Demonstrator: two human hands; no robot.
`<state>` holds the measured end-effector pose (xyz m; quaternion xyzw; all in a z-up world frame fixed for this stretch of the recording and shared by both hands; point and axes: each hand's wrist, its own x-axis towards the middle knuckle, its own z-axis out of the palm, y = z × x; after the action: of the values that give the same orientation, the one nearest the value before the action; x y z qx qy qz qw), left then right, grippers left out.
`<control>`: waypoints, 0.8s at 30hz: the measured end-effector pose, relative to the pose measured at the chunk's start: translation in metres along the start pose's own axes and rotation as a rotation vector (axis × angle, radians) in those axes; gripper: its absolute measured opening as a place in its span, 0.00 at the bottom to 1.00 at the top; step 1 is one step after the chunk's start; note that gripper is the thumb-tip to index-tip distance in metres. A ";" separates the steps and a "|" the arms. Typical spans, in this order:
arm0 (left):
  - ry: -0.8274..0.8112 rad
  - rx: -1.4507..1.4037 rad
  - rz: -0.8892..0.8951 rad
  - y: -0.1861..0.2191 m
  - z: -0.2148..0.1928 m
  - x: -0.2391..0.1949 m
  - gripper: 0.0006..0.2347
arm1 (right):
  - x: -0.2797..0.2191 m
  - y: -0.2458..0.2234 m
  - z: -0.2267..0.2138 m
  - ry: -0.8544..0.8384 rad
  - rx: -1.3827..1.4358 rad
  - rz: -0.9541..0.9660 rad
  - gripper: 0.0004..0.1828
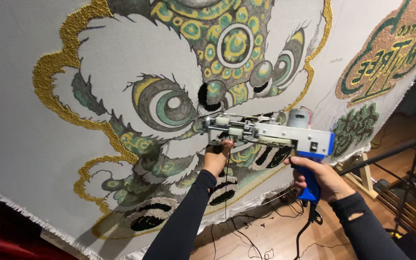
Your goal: The person uses a handheld tufting gun to apply yarn into a stretched canvas, following a pre-printed design of a stylized face. They guide the tool with both hands to create the textured pattern.
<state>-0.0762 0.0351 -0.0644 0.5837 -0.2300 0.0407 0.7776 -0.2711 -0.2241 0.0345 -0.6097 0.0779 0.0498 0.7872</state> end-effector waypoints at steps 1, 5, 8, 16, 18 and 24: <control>0.007 0.062 -0.100 0.006 0.003 0.000 0.17 | 0.000 0.005 -0.002 0.038 -0.013 -0.038 0.16; 0.028 0.323 -0.318 0.043 0.020 0.004 0.20 | 0.001 0.016 -0.002 0.180 -0.032 -0.147 0.10; 0.011 0.408 -0.304 0.061 0.022 0.006 0.17 | 0.002 0.022 0.001 0.229 -0.042 -0.236 0.09; -0.008 0.558 -0.294 0.079 0.015 0.009 0.17 | 0.002 0.024 0.015 0.275 -0.082 -0.315 0.08; -0.006 0.567 -0.286 0.079 0.012 0.011 0.16 | 0.002 0.022 0.019 0.275 -0.078 -0.314 0.08; 0.005 0.521 -0.322 0.075 0.008 0.018 0.15 | 0.002 0.015 0.025 0.261 -0.091 -0.338 0.08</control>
<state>-0.0878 0.0481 0.0113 0.7923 -0.1145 -0.0238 0.5988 -0.2698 -0.1963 0.0255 -0.6501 0.0734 -0.1587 0.7394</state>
